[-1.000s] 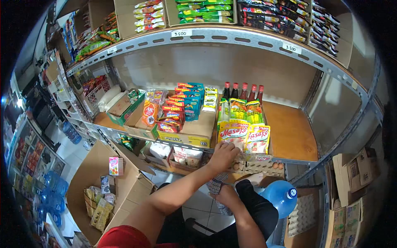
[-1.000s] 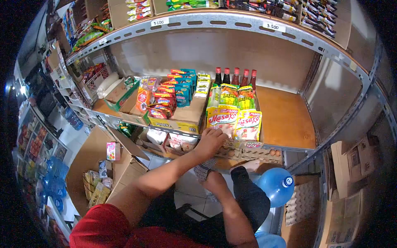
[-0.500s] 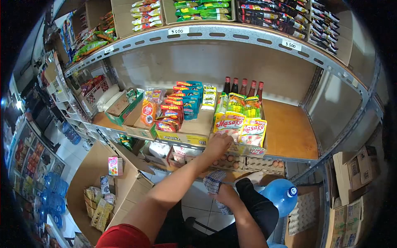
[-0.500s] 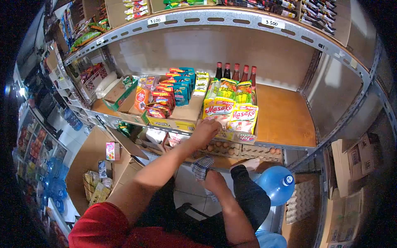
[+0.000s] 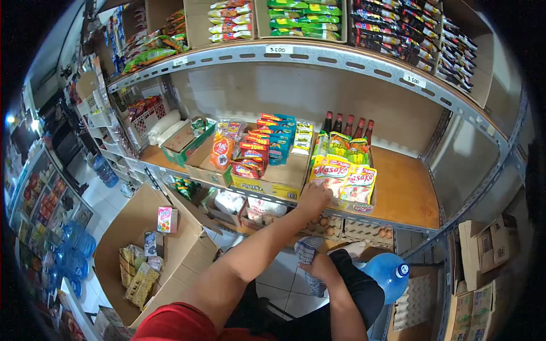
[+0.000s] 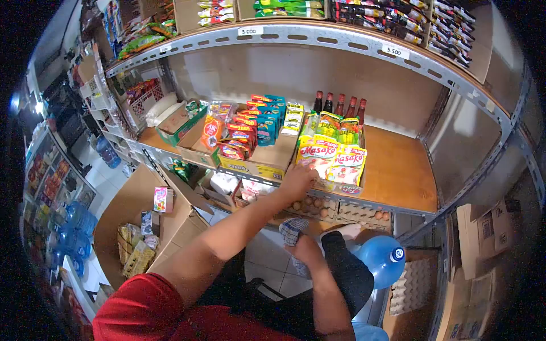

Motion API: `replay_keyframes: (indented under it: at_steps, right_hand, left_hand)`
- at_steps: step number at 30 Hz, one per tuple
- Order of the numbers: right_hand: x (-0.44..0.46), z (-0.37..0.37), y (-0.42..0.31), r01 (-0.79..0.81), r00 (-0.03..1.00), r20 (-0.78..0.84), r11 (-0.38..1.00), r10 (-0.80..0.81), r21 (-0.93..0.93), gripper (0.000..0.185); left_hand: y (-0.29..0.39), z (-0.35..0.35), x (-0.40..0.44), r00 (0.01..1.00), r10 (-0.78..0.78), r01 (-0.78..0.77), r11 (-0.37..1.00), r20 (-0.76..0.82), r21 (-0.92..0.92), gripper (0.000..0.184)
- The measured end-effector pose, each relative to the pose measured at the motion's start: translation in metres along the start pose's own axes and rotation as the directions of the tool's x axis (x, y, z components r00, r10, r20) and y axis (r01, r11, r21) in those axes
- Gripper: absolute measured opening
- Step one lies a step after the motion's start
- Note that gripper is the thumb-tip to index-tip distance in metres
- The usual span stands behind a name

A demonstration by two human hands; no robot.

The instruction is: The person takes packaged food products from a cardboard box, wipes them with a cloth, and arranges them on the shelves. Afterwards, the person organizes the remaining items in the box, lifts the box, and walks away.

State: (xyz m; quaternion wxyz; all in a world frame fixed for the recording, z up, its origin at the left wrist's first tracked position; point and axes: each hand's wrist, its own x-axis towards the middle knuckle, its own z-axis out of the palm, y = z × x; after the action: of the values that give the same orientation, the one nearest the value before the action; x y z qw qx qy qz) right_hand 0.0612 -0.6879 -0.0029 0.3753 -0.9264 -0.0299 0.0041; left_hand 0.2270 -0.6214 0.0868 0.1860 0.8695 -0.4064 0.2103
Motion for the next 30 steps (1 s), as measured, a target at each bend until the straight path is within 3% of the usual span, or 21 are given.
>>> replay_keyframes:
  at_steps: [2, 4, 7, 9, 10, 11, 13, 14, 16, 17, 18, 20, 21, 22, 25, 26, 28, 30]
  right_hand:
    - [0.000, 0.000, 0.003, 0.033, 0.999, 0.014, 0.999, -0.034, 0.034, 0.044]
    - [0.001, 0.004, 0.011, 0.066, 0.997, 0.038, 0.995, -0.069, 0.070, 0.046]
    - [0.005, 0.018, 0.031, 0.057, 0.998, 0.007, 0.995, -0.058, 0.088, 0.048]
    - [0.002, 0.010, 0.021, -0.067, 0.998, 0.026, 0.995, 0.065, 0.075, 0.048]
    - [0.000, 0.002, 0.014, -0.158, 0.982, 0.114, 0.987, 0.153, 0.037, 0.047]
    - [-0.001, -0.001, 0.009, -0.148, 0.978, 0.151, 0.988, 0.141, 0.037, 0.047]
    - [-0.001, -0.001, 0.005, -0.062, 0.985, 0.162, 0.997, 0.055, 0.041, 0.045]
    - [0.000, 0.001, 0.006, -0.049, 0.978, 0.203, 0.998, 0.039, 0.041, 0.045]
    - [-0.001, 0.009, 0.008, -0.146, 0.969, 0.207, 0.989, 0.138, 0.022, 0.044]
    - [-0.001, 0.013, 0.008, -0.132, 0.962, 0.245, 0.991, 0.124, 0.016, 0.044]
    - [-0.001, 0.016, 0.007, -0.107, 0.961, 0.262, 0.991, 0.083, 0.077, 0.043]
    - [-0.001, 0.025, 0.009, -0.081, 0.949, 0.314, 0.988, 0.036, 0.131, 0.042]
    - [0.000, 0.030, 0.012, -0.167, 0.919, 0.367, 0.986, 0.144, 0.031, 0.042]
    - [-0.001, 0.034, 0.017, -0.244, 0.877, 0.407, 0.967, 0.255, -0.078, 0.043]
    - [-0.006, 0.054, 0.049, -0.142, 0.869, 0.483, 0.989, 0.103, 0.046, 0.046]
    - [-0.009, 0.057, 0.054, -0.137, 0.858, 0.504, 0.990, 0.100, 0.037, 0.046]
    - [-0.013, 0.059, 0.061, -0.176, 0.850, 0.480, 0.976, 0.218, -0.131, 0.040]
    - [-0.016, 0.062, 0.084, -0.228, 0.817, 0.507, 0.962, 0.273, -0.152, 0.039]
  left_hand:
    - [0.000, -0.005, -0.007, 1.000, 0.013, -0.012, 0.999, 0.017, -0.034, 0.014]
    - [-0.002, -0.009, -0.017, 0.988, 0.129, -0.141, 0.979, -0.090, -0.146, 0.030]
    - [0.006, -0.039, -0.048, 0.970, 0.139, -0.190, 0.945, -0.197, -0.265, 0.037]
    - [-0.001, -0.057, -0.077, 0.985, 0.091, -0.133, 0.943, -0.147, -0.306, 0.044]
    - [-0.009, -0.069, -0.096, 0.987, 0.114, -0.148, 0.925, -0.115, -0.349, 0.045]
    - [-0.016, -0.086, -0.117, 0.987, 0.136, -0.158, 0.906, -0.085, -0.392, 0.045]
    - [-0.035, -0.125, -0.156, 0.997, 0.021, -0.039, 0.969, -0.078, -0.242, 0.033]
    - [-0.052, -0.140, -0.182, 0.988, -0.045, 0.023, 0.989, -0.149, -0.143, 0.030]
    - [-0.080, -0.188, -0.223, 0.954, -0.248, 0.217, 0.959, -0.168, -0.179, 0.028]
    - [-0.091, -0.217, -0.246, 0.935, -0.276, 0.282, 0.960, -0.223, -0.008, 0.029]
    - [-0.115, -0.233, -0.275, 0.919, -0.318, 0.325, 0.946, -0.233, -0.009, 0.026]
    - [-0.145, -0.256, -0.337, 0.768, -0.546, 0.597, 0.799, -0.336, 0.067, 0.029]
    - [-0.159, -0.268, -0.361, 0.715, -0.590, 0.665, 0.740, -0.376, 0.102, 0.027]
    - [-0.175, -0.270, -0.393, 0.656, -0.658, 0.714, 0.700, -0.369, 0.020, 0.027]
    - [-0.197, -0.272, -0.464, 0.380, -0.910, 0.925, 0.379, -0.168, 0.039, 0.034]
    - [-0.210, -0.265, -0.490, 0.356, -0.919, 0.934, 0.355, -0.168, 0.039, 0.034]
    - [-0.234, -0.250, -0.541, 0.302, -0.944, 0.921, 0.325, 0.135, 0.213, 0.040]
    - [-0.230, -0.256, -0.550, 0.217, -0.958, 0.927, 0.262, 0.189, 0.268, 0.039]
